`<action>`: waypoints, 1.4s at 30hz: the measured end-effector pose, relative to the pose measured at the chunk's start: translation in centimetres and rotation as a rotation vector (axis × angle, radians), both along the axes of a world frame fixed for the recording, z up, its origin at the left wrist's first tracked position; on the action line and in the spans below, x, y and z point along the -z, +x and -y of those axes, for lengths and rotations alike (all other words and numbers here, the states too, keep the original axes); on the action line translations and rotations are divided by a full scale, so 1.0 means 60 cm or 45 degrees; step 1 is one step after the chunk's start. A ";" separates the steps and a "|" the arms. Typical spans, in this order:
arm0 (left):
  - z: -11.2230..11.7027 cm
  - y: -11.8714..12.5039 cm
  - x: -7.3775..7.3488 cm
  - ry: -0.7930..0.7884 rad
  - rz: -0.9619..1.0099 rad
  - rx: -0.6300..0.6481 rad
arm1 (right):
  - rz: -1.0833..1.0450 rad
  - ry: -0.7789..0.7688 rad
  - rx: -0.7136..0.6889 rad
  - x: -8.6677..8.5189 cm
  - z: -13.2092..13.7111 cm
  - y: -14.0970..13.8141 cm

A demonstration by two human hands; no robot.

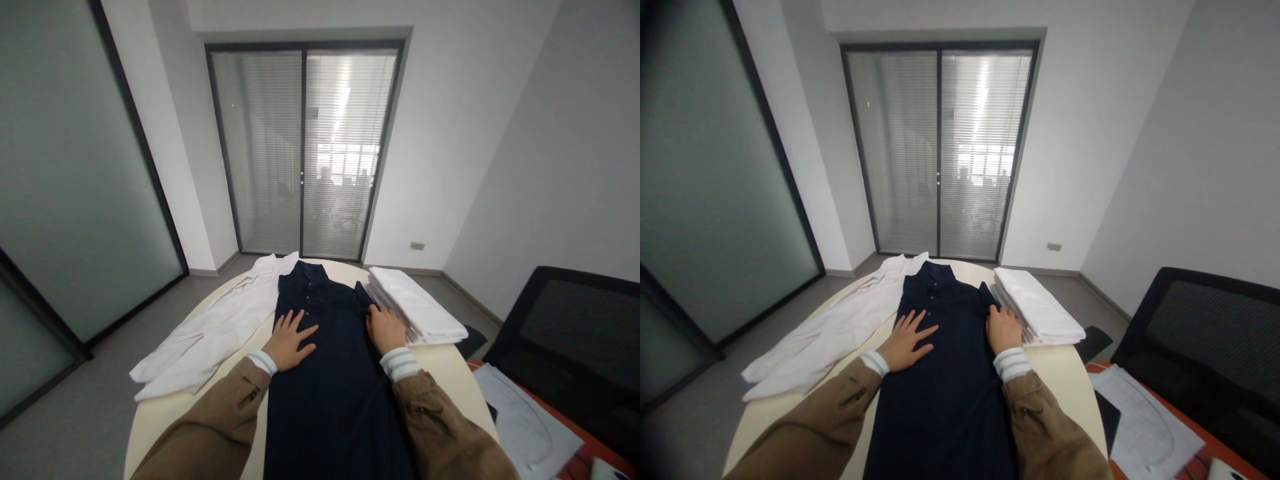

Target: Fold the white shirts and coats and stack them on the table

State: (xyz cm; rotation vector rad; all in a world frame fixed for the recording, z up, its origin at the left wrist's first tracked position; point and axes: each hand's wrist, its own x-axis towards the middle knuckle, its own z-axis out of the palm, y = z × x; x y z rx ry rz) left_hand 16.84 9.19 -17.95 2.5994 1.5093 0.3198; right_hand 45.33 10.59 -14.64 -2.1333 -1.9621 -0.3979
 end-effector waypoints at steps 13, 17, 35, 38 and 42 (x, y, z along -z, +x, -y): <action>0.002 0.000 -0.004 -0.014 0.003 0.004 | -0.254 -0.068 -0.146 0.013 -0.019 -0.001; 0.003 0.000 -0.006 -0.021 0.015 0.013 | -0.046 -0.044 -0.294 0.004 -0.006 -0.004; 0.004 -0.003 -0.009 -0.033 0.007 0.023 | -0.483 -0.212 -0.898 -0.016 0.012 -0.006; 0.005 -0.003 -0.010 -0.036 0.003 0.024 | -0.378 -0.245 -0.885 -0.009 0.006 0.002; 0.004 -0.004 -0.010 -0.039 0.015 0.029 | -0.266 -0.148 -0.817 -0.008 -0.002 0.009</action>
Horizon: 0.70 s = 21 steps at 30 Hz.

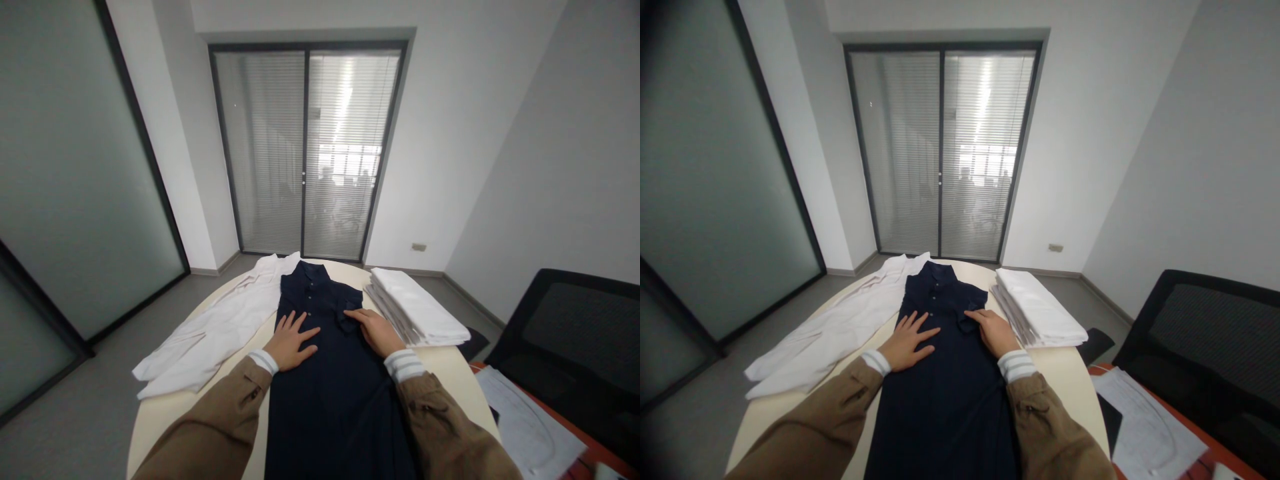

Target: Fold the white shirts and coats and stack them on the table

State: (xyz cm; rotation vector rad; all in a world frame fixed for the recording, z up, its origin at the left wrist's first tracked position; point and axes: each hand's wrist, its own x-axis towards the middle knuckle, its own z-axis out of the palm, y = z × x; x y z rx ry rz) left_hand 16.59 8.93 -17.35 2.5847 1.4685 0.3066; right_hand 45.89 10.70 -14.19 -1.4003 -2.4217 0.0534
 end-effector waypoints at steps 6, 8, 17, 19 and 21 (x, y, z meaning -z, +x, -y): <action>-0.001 0.000 0.001 0.006 0.011 0.000 | 0.187 0.052 -0.028 -0.003 0.000 -0.009; 0.000 0.001 0.001 0.006 0.005 -0.004 | 0.192 0.052 -0.022 -0.002 0.002 -0.017; -0.002 0.004 0.005 0.020 -0.009 -0.008 | 0.165 0.062 -0.289 0.015 -0.013 -0.022; -0.002 0.003 0.006 0.026 -0.005 -0.007 | 0.123 0.037 -0.360 0.019 -0.013 -0.020; -0.003 0.002 0.007 0.030 0.003 -0.005 | 0.093 0.016 -0.362 0.018 -0.013 -0.019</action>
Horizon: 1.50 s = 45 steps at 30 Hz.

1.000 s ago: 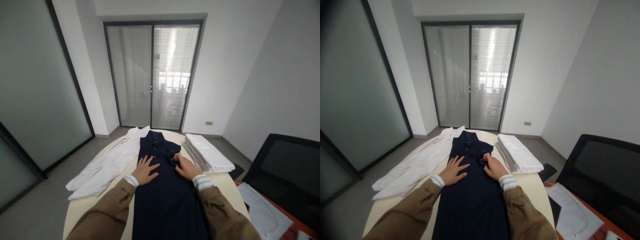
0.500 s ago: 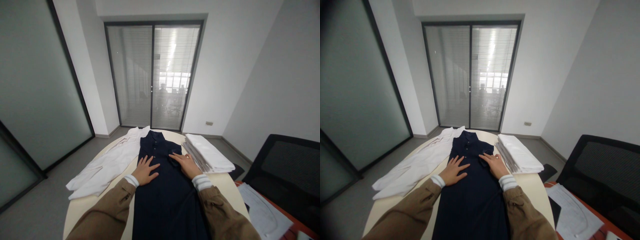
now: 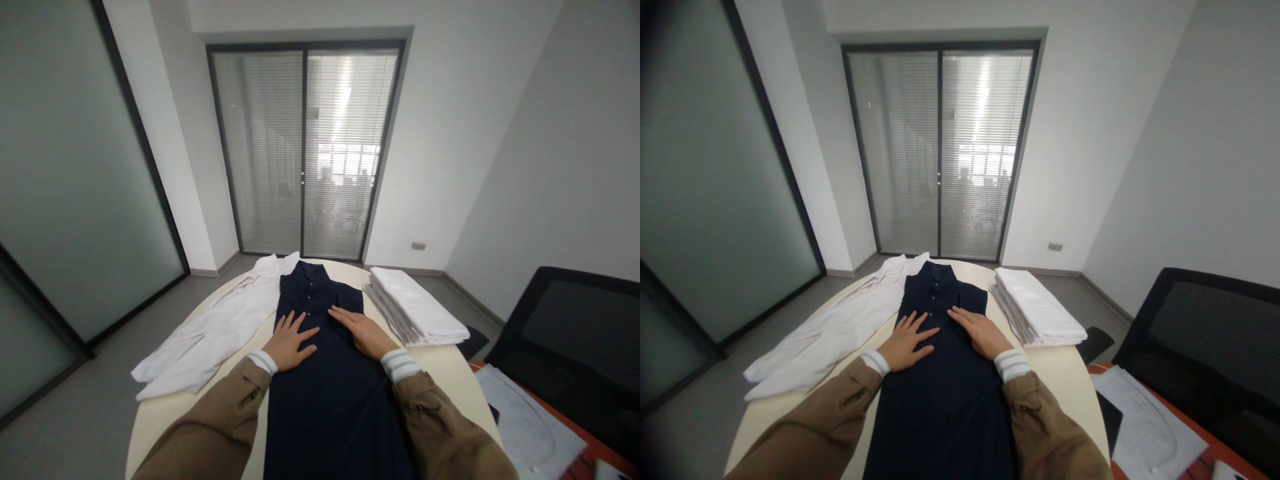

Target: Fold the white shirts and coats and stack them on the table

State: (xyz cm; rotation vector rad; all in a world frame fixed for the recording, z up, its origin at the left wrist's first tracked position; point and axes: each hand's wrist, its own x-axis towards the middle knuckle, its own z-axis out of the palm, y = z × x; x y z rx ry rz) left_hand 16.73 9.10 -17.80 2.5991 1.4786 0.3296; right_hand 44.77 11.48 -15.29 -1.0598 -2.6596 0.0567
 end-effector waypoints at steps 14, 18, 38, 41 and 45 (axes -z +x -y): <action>0.002 -0.004 -0.003 -0.005 0.003 0.006 | 0.043 -0.032 -0.040 -0.001 0.009 -0.025; 0.001 -0.005 -0.002 -0.004 -0.006 0.009 | 0.157 -0.067 0.031 0.011 -0.004 -0.022; 0.002 -0.011 -0.014 -0.016 0.047 0.315 | -0.404 -0.377 1.033 0.028 -0.117 0.009; 0.001 -0.012 -0.014 -0.024 0.050 0.330 | -0.472 -0.415 1.023 0.038 -0.140 0.014; 0.001 -0.013 -0.017 -0.044 0.043 0.333 | -0.541 -0.368 1.016 0.036 -0.160 0.018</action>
